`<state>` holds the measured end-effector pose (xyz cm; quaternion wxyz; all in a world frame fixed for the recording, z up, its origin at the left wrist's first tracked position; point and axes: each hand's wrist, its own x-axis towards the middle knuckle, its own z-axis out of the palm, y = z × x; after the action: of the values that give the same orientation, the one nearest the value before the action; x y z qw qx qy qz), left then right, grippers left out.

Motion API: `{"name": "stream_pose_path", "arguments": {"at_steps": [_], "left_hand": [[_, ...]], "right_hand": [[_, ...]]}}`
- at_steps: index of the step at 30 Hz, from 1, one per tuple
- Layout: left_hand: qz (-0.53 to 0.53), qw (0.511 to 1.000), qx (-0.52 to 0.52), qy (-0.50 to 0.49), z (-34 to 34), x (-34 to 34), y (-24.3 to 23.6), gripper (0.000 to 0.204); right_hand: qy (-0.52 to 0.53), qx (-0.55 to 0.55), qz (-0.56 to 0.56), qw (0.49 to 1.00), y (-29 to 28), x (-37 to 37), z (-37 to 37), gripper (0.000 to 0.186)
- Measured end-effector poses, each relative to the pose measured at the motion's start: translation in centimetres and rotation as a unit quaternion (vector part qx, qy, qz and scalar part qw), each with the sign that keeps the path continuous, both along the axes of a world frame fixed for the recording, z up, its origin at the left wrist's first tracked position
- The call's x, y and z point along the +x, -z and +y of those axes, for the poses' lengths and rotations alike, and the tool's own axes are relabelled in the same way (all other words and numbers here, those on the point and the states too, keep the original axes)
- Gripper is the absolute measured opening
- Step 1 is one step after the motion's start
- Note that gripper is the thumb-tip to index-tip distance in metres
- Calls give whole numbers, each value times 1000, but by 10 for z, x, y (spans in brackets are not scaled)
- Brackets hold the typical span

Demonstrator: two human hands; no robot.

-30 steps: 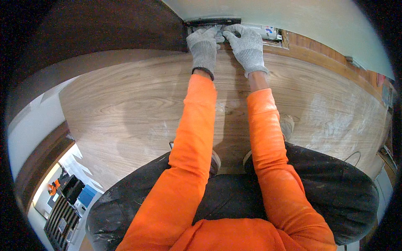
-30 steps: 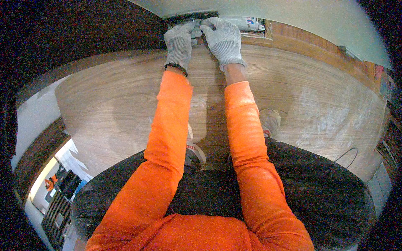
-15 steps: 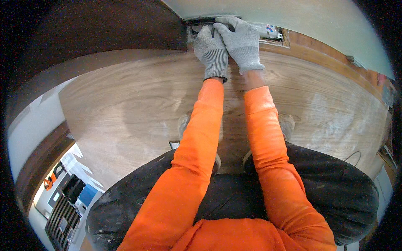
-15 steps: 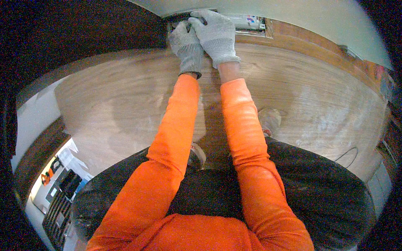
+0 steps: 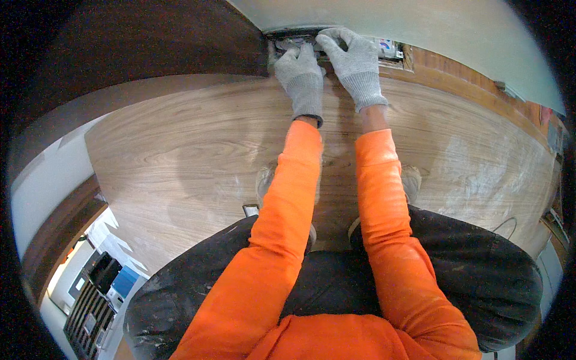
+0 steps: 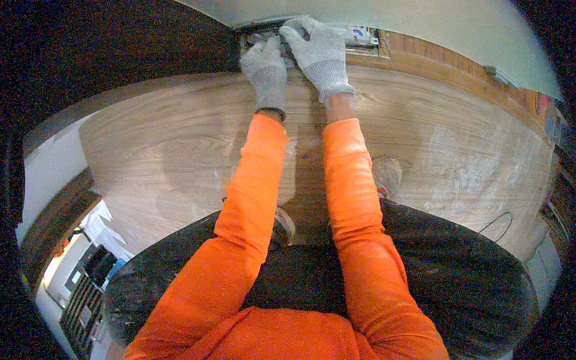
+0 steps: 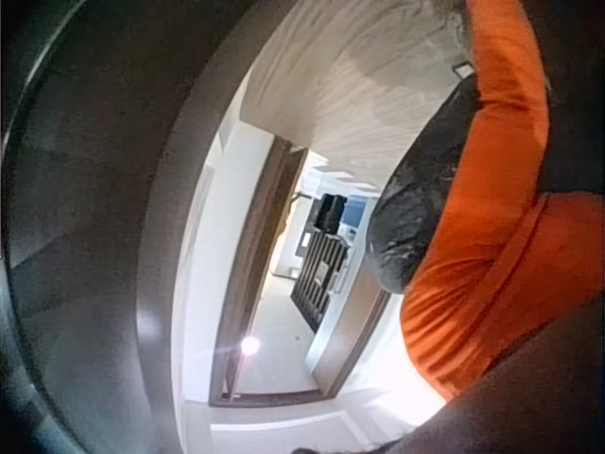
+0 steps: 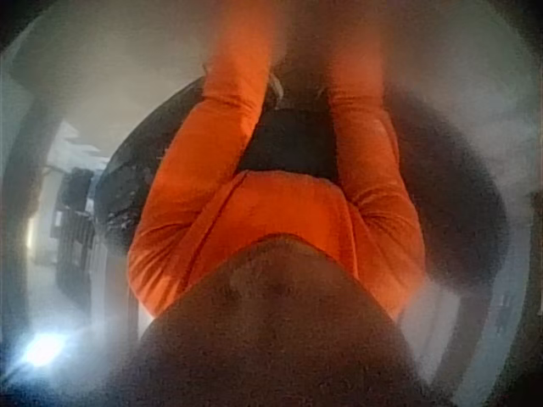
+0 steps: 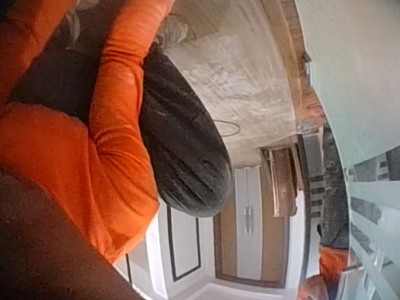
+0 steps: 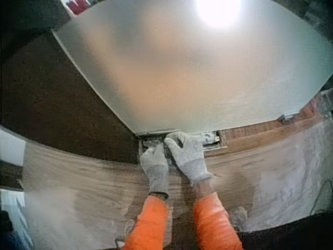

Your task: The person kneels on the floor to adjust a metal floor track mechanism using a screwdriver. After finishing the adjustment, the person stands up and, with the help of a coworker, lifts and carries a large frosted glass panel with a logo through the room.

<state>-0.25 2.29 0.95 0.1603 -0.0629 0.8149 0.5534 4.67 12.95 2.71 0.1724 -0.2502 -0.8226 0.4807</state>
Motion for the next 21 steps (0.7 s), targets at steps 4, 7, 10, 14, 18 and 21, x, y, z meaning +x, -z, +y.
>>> {"name": "stream_pose_path", "arguments": {"at_steps": [4, 7, 10, 14, 18, 21], "left_hand": [[269, 942, -192, 65, 3, 15, 9, 20], [301, 932, -197, 43, 1, 15, 13, 21], [321, 925, -199, 41, -1, 16, 14, 20], [335, 930, -147, 36, -3, 14, 12, 21], [329, 939, -97, 19, -2, 10, 10, 21], [294, 949, -111, 8, -1, 9, 8, 20]], "right_hand": [[-24, -31, -17, 999, 3, 0, -6, 39], [-35, 3, -19, 999, 5, -1, -5, 36], [-28, -10, 6, 1000, 7, 2, -2, 32], [-43, -21, -6, 999, 6, 5, 1, 30], [-54, 1, -34, 998, 10, 6, 5, 28], [-26, 48, -29, 998, 15, 6, 4, 26]]}}
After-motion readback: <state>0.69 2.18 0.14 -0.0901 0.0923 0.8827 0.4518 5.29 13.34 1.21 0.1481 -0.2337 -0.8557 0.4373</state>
